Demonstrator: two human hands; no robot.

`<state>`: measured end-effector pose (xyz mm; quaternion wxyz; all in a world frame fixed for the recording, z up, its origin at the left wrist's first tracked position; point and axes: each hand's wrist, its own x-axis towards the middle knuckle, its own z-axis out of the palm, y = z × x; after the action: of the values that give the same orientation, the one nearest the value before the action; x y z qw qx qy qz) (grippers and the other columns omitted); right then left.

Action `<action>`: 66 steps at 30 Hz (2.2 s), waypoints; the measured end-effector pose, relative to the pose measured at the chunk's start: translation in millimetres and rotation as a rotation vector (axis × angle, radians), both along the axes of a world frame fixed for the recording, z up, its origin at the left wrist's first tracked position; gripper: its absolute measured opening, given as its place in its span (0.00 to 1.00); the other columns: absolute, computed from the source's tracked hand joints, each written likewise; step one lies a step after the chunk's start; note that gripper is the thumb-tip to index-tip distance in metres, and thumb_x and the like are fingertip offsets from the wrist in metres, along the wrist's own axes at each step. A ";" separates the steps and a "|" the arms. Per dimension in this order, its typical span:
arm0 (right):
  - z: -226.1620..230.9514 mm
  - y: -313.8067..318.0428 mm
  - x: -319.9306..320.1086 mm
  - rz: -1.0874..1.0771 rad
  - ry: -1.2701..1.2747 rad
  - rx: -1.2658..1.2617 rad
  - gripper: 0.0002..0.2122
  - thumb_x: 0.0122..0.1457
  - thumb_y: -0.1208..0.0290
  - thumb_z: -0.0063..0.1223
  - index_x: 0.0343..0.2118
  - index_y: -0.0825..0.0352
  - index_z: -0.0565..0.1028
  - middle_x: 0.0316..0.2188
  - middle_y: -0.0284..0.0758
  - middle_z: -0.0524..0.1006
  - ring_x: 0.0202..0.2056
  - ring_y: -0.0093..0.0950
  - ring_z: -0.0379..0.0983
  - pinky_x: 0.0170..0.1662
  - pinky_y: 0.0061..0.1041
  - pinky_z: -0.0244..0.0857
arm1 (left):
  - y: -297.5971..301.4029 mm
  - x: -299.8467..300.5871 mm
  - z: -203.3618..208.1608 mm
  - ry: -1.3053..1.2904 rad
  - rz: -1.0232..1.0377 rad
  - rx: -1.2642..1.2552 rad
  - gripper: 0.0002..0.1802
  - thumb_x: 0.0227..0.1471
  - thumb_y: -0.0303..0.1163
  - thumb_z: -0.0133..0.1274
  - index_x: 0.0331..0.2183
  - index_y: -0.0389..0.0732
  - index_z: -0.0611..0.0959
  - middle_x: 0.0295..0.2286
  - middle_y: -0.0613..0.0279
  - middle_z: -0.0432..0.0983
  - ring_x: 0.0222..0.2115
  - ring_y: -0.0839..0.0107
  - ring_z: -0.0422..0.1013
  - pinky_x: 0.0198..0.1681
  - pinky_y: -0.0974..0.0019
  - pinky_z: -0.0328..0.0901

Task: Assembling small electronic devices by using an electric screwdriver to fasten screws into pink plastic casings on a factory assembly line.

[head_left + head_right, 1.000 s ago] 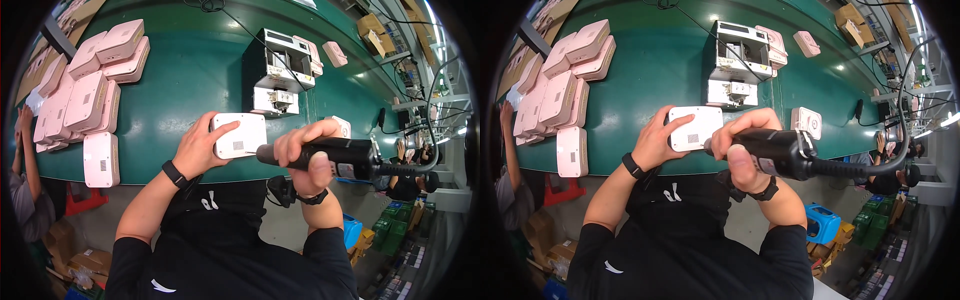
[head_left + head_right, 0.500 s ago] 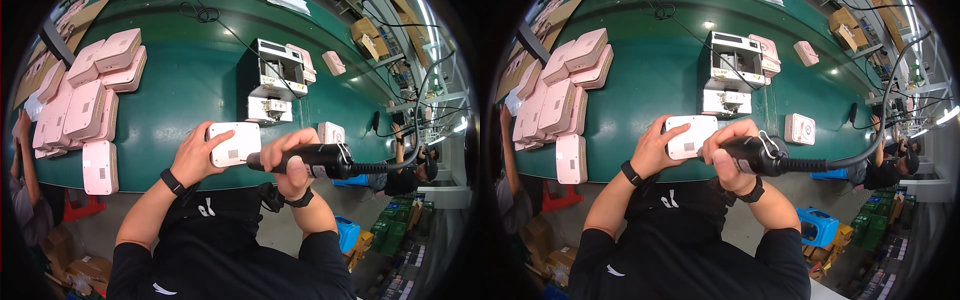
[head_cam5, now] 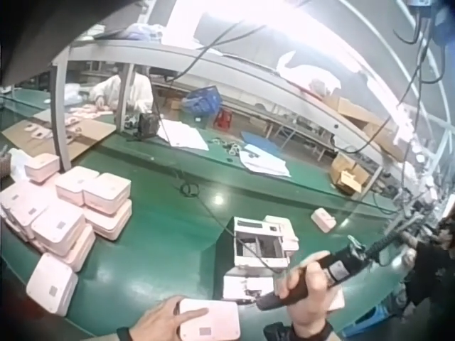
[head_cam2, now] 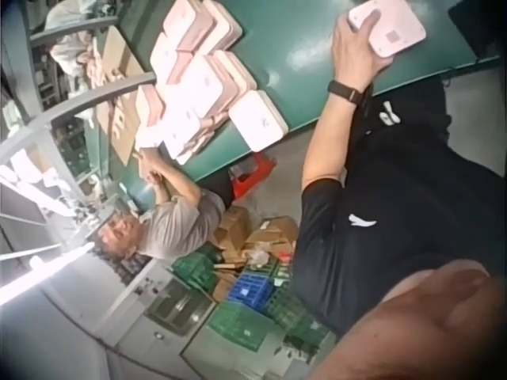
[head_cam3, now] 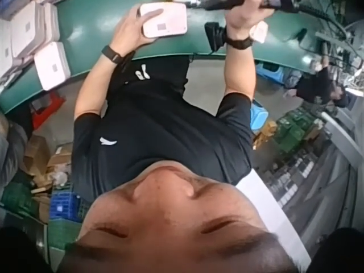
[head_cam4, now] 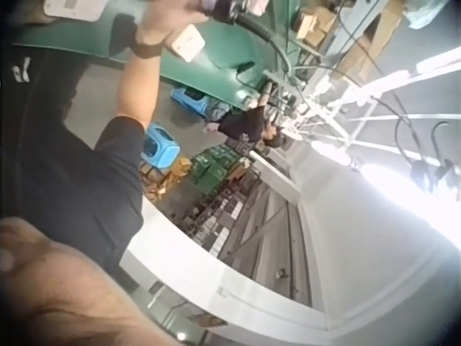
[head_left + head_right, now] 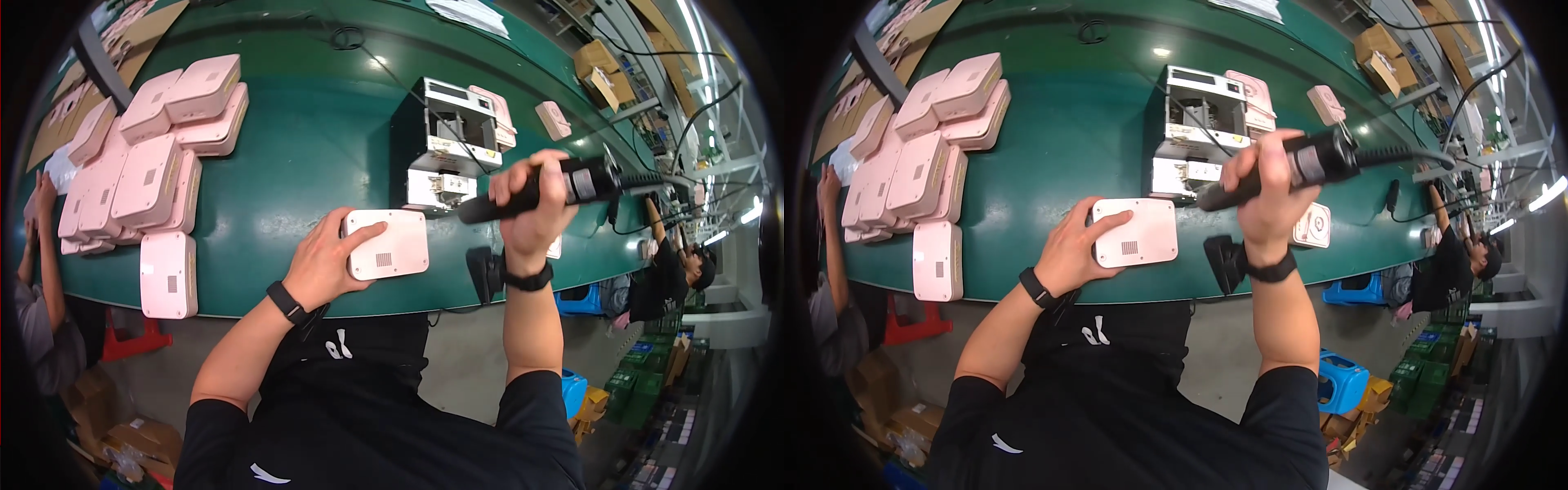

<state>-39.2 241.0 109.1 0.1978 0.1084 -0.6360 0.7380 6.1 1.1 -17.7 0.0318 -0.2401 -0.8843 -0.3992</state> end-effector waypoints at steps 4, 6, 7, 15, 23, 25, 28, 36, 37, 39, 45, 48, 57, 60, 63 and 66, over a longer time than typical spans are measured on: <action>2.9 -34.8 42.3 0.214 -0.052 -0.156 0.13 0.62 0.57 0.46 0.38 0.63 0.64 0.20 0.33 0.68 0.16 0.26 0.64 0.25 0.31 0.62 | -1.4 -3.2 -2.5 -0.004 0.019 0.020 0.41 0.29 0.36 0.71 0.52 0.58 0.77 0.48 0.52 0.65 0.46 0.53 0.69 0.49 0.56 0.68; 15.0 -57.2 60.1 0.369 0.010 -0.073 0.16 0.59 0.55 0.51 0.38 0.62 0.63 0.20 0.33 0.68 0.17 0.26 0.65 0.26 0.31 0.63 | -3.2 -2.8 -0.7 0.008 0.010 0.031 0.41 0.29 0.36 0.71 0.52 0.58 0.77 0.48 0.52 0.65 0.46 0.53 0.69 0.49 0.56 0.68; 19.7 -64.2 66.9 0.370 0.016 -0.074 0.16 0.59 0.55 0.51 0.38 0.62 0.63 0.20 0.33 0.68 0.17 0.26 0.65 0.26 0.31 0.63 | -3.3 -2.5 2.8 0.020 0.012 0.033 0.41 0.29 0.36 0.71 0.52 0.58 0.77 0.48 0.53 0.65 0.46 0.53 0.69 0.50 0.56 0.68; 0.6 -93.7 67.8 0.426 -0.083 0.049 0.21 0.56 0.52 0.58 0.38 0.62 0.61 0.20 0.33 0.67 0.18 0.26 0.65 0.27 0.31 0.65 | -5.0 -2.4 -7.9 0.033 0.027 0.057 0.41 0.29 0.39 0.71 0.51 0.58 0.78 0.49 0.51 0.66 0.47 0.53 0.69 0.50 0.56 0.68; -16.1 -101.2 66.8 0.472 -0.066 0.102 0.21 0.57 0.53 0.57 0.37 0.63 0.60 0.20 0.34 0.68 0.19 0.26 0.65 0.26 0.29 0.64 | -7.8 0.4 -12.3 0.075 0.020 0.067 0.40 0.30 0.44 0.72 0.51 0.57 0.79 0.50 0.49 0.66 0.47 0.51 0.69 0.49 0.55 0.69; -19.7 -103.7 65.5 0.460 -0.053 0.084 0.21 0.57 0.54 0.57 0.37 0.63 0.59 0.20 0.34 0.67 0.19 0.26 0.64 0.26 0.29 0.64 | -9.0 -0.8 -9.5 0.075 0.019 0.081 0.40 0.30 0.44 0.72 0.51 0.56 0.79 0.50 0.50 0.66 0.47 0.51 0.69 0.48 0.55 0.69; -20.9 -102.4 64.2 0.445 -0.031 0.095 0.21 0.57 0.54 0.57 0.38 0.63 0.60 0.20 0.34 0.67 0.19 0.26 0.64 0.26 0.29 0.64 | -5.9 -1.9 -7.6 0.088 0.013 0.093 0.39 0.31 0.40 0.70 0.51 0.57 0.78 0.48 0.49 0.67 0.47 0.51 0.69 0.50 0.55 0.67; 29.2 -48.4 80.6 0.237 0.161 -0.366 0.17 0.60 0.53 0.49 0.36 0.63 0.63 0.19 0.31 0.67 0.14 0.23 0.62 0.21 0.24 0.61 | -56.9 24.7 10.9 -0.382 0.007 0.264 0.39 0.46 0.52 0.63 0.57 0.47 0.72 0.52 0.49 0.68 0.45 0.51 0.73 0.49 0.55 0.68; 26.4 -38.1 83.6 0.139 0.189 -0.352 0.17 0.61 0.53 0.47 0.37 0.63 0.63 0.18 0.31 0.67 0.13 0.22 0.61 0.20 0.24 0.61 | -68.2 21.3 13.6 -0.367 0.019 0.241 0.39 0.46 0.52 0.63 0.57 0.47 0.72 0.52 0.49 0.68 0.45 0.51 0.73 0.49 0.55 0.68; 14.4 -13.5 90.4 0.101 0.159 -0.342 0.16 0.60 0.54 0.49 0.37 0.63 0.63 0.18 0.31 0.67 0.14 0.23 0.62 0.21 0.25 0.62 | -77.3 9.7 20.6 -1.083 0.082 0.707 0.40 0.53 0.56 0.55 0.60 0.45 0.65 0.55 0.49 0.66 0.47 0.52 0.72 0.50 0.54 0.68; -15.0 -11.8 80.3 0.051 -0.015 -0.303 0.15 0.59 0.59 0.51 0.39 0.63 0.63 0.19 0.34 0.67 0.15 0.26 0.63 0.22 0.29 0.64 | -43.3 -73.2 -4.9 -0.942 0.250 1.317 0.43 0.59 0.57 0.47 0.63 0.38 0.57 0.57 0.45 0.64 0.54 0.52 0.67 0.56 0.54 0.64; -17.8 -5.7 77.6 0.075 -0.002 -0.309 0.14 0.59 0.61 0.52 0.39 0.64 0.63 0.20 0.34 0.68 0.17 0.26 0.64 0.23 0.28 0.64 | -40.9 -71.3 9.9 -0.582 0.280 1.092 0.42 0.58 0.54 0.50 0.63 0.38 0.58 0.56 0.44 0.64 0.55 0.52 0.66 0.57 0.55 0.63; -63.7 48.5 72.8 -0.258 0.078 -0.027 0.11 0.61 0.68 0.51 0.42 0.64 0.63 0.22 0.32 0.66 0.21 0.24 0.64 0.26 0.27 0.64 | -133.6 72.8 42.2 0.335 0.823 -0.387 0.41 0.38 0.41 0.70 0.53 0.38 0.72 0.55 0.39 0.62 0.56 0.42 0.60 0.58 0.50 0.59; -69.5 52.3 68.3 -0.246 0.053 -0.103 0.11 0.61 0.70 0.52 0.43 0.64 0.64 0.23 0.31 0.66 0.22 0.23 0.63 0.26 0.26 0.63 | -153.6 100.5 27.8 0.179 1.070 -0.687 0.42 0.36 0.41 0.70 0.53 0.40 0.73 0.52 0.41 0.64 0.54 0.41 0.60 0.56 0.47 0.58; -72.7 51.5 59.3 -0.200 0.001 -0.140 0.11 0.62 0.72 0.52 0.43 0.63 0.64 0.23 0.30 0.65 0.22 0.21 0.63 0.25 0.23 0.62 | -166.4 120.4 20.3 0.154 0.917 -0.435 0.41 0.33 0.39 0.70 0.52 0.44 0.75 0.51 0.40 0.64 0.52 0.41 0.62 0.56 0.48 0.60; -80.3 61.4 46.6 -0.149 -0.055 -0.073 0.10 0.63 0.73 0.50 0.44 0.63 0.64 0.21 0.27 0.65 0.21 0.18 0.62 0.23 0.19 0.60 | -153.7 115.1 29.5 0.179 0.568 -0.345 0.40 0.32 0.37 0.69 0.52 0.48 0.76 0.49 0.42 0.66 0.50 0.44 0.63 0.54 0.49 0.61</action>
<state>7.4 302.4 28.8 0.2385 0.0335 -0.6200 0.7467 121.2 -152.6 11.8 0.1782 -0.0203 -0.9640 -0.1965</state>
